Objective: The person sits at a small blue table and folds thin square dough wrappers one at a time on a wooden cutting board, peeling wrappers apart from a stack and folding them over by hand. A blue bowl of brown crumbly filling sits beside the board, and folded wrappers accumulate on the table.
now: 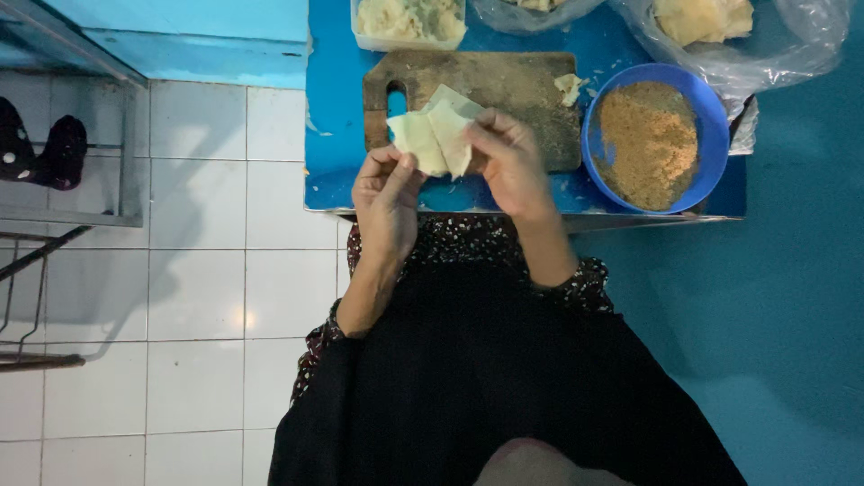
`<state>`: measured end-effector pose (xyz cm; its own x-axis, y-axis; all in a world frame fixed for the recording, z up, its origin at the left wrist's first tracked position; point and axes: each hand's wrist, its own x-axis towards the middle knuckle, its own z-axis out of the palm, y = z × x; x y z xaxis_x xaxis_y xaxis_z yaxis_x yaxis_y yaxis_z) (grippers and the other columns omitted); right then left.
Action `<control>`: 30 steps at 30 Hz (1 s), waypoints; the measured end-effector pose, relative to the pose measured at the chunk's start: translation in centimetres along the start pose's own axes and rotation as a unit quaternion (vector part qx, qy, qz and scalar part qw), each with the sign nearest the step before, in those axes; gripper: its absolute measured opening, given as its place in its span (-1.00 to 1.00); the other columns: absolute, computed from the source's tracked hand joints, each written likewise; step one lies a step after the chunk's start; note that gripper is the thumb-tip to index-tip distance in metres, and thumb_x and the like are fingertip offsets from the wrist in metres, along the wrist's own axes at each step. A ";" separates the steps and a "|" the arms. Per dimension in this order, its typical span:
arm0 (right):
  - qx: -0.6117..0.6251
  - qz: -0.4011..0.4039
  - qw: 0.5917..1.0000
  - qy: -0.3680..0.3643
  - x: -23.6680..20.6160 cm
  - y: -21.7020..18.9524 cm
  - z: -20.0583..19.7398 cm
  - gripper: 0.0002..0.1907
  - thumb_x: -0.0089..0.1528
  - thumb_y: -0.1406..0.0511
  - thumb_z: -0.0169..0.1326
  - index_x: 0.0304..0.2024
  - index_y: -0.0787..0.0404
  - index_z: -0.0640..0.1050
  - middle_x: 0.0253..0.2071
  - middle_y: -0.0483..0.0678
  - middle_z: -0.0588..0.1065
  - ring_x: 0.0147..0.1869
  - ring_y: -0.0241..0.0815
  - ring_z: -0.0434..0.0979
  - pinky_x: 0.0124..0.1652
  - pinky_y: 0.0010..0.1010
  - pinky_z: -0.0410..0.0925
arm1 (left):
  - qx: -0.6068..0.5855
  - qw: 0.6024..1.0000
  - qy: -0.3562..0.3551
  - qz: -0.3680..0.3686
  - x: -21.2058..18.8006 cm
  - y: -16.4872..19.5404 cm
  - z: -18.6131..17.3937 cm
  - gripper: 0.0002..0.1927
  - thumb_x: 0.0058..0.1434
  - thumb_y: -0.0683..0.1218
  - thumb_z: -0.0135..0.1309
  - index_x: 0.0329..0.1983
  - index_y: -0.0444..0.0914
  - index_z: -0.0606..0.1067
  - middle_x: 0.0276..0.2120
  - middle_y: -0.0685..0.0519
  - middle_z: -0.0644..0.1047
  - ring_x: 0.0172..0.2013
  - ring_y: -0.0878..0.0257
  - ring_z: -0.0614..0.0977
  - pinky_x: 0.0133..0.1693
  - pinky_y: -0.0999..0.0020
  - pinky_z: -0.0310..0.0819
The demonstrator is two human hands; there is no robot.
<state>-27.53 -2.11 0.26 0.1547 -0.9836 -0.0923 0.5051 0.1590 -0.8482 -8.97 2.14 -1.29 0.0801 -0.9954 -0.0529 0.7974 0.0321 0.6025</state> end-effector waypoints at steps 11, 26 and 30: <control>0.051 -0.114 0.987 0.100 0.1 -4.1 -0.6 -0.85 0.26 0.36 0.23 -0.11 0.22 0.62 -0.17 -0.04 0.63 -0.10 -0.19 0.66 -0.06 -0.33 0.50 | -0.036 0.995 0.049 0.081 0.0 2.1 -1.5 -0.90 0.43 -0.23 0.09 -0.08 -0.23 0.41 -0.18 0.09 0.53 -0.16 0.33 0.57 -0.05 0.35 0.50; -0.712 -0.375 0.593 -0.006 -2.1 -2.3 5.5 -0.78 0.18 0.30 0.35 -0.17 0.20 0.60 -0.04 -0.04 0.59 0.04 -0.05 0.59 -0.07 -0.24 0.48 | -0.025 0.992 0.073 0.103 -0.4 3.4 -3.2 -0.92 0.48 -0.23 0.07 -0.04 -0.25 0.41 -0.18 0.07 0.52 -0.18 0.33 0.54 0.00 0.31 0.49; -0.673 -0.413 0.613 0.020 -1.5 -3.2 5.2 -0.67 0.13 0.28 0.42 -0.11 0.18 0.61 0.01 -0.06 0.58 0.05 -0.07 0.59 -0.06 -0.26 0.50 | -0.031 0.993 0.061 0.094 -0.4 2.9 -2.5 -0.92 0.40 -0.21 0.07 -0.09 -0.24 0.42 -0.10 0.02 0.57 -0.08 0.23 0.61 0.05 0.23 0.53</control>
<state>-24.96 -0.70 5.79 0.2843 -0.6864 0.6693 -0.7652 -0.5831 -0.2730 -5.16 2.83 -1.53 0.2994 -0.9531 -0.0434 0.7967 0.2247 0.5610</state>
